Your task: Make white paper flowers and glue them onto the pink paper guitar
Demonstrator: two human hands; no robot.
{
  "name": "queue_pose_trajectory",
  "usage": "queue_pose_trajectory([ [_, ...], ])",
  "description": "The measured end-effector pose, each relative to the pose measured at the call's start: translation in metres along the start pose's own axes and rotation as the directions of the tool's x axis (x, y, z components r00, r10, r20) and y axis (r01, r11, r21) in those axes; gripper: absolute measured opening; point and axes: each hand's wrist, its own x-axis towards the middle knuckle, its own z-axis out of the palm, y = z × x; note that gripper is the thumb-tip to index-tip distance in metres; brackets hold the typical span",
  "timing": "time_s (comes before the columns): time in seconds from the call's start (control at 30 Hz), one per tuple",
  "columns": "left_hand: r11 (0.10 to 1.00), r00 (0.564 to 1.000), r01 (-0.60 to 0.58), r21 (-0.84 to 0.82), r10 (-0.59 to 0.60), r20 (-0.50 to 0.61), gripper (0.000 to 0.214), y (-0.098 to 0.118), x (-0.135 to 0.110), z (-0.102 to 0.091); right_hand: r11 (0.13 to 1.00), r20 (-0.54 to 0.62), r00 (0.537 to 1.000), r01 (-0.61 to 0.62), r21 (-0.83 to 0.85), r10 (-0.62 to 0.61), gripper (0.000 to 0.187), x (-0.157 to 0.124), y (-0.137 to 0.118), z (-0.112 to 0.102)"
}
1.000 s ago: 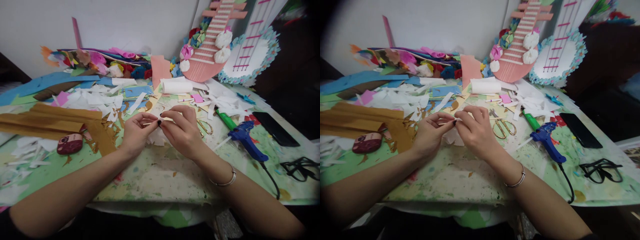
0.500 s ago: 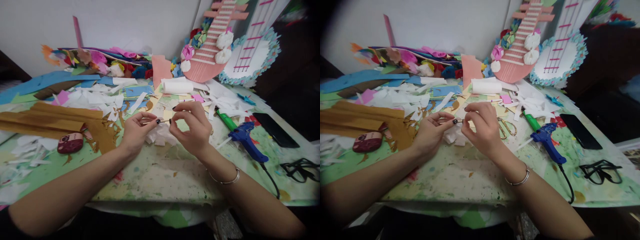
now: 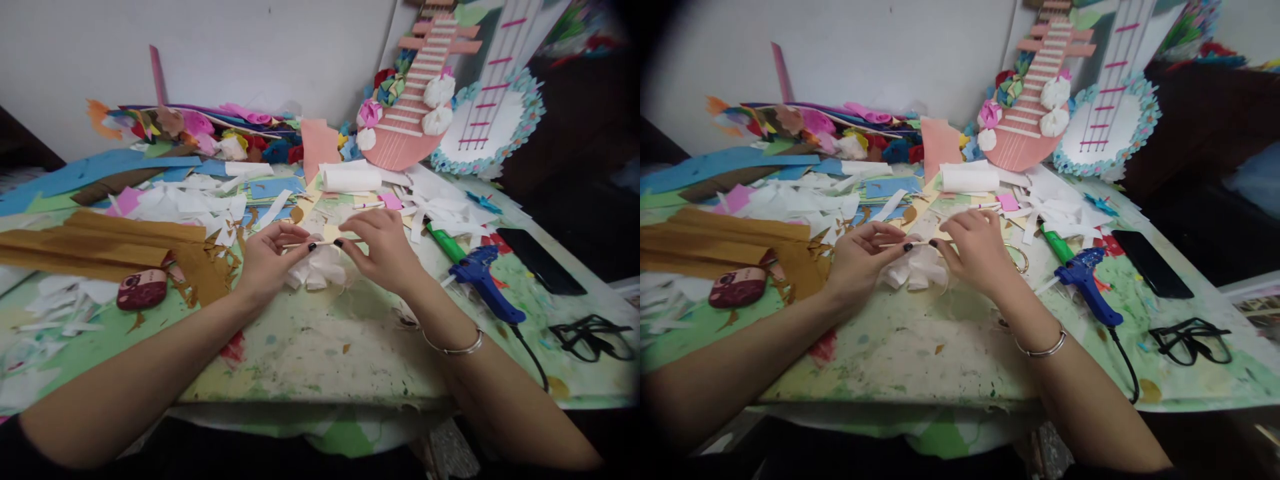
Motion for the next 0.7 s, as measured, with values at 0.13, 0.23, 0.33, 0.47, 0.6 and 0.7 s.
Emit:
queue_pose_trajectory([
  [0.13, 0.999, 0.999, -0.043, 0.03, 0.043, -0.008, 0.027, 0.002, 0.0, -0.001, 0.994, 0.221, 0.972, -0.1, 0.053, 0.086, 0.027, 0.0, 0.002, -0.003],
  [0.23, 0.999, 0.998, -0.053, -0.006, 0.052, -0.017, 0.029, 0.003, 0.002, -0.002, 0.984, 0.162, 0.976, -0.158, 0.087, 0.142, 0.023, -0.001, -0.002, -0.001],
  [0.33, 0.998, 0.998, -0.066, 0.014, 0.066, -0.016, 0.029, 0.005, 0.004, -0.004, 0.98, 0.088, 0.984, -0.167, 0.107, 0.158, 0.022, -0.002, -0.006, 0.002],
  [0.47, 0.999, 0.999, -0.049, -0.018, 0.049, 0.003, 0.029, 0.006, 0.005, -0.006, 0.98, 0.014, 0.988, -0.154, 0.129, 0.153, 0.02, -0.003, -0.009, 0.001],
  [0.6, 0.999, 1.0, -0.017, -0.047, 0.017, 0.016, 0.03, 0.005, 0.005, -0.007, 0.98, -0.019, 0.99, -0.136, 0.147, 0.14, 0.021, -0.004, -0.011, -0.002],
  [0.7, 1.0, 0.998, -0.002, -0.008, 0.003, 0.055, 0.029, 0.005, 0.006, -0.01, 0.979, -0.035, 0.991, -0.12, 0.162, 0.128, 0.021, -0.005, -0.013, -0.003],
])
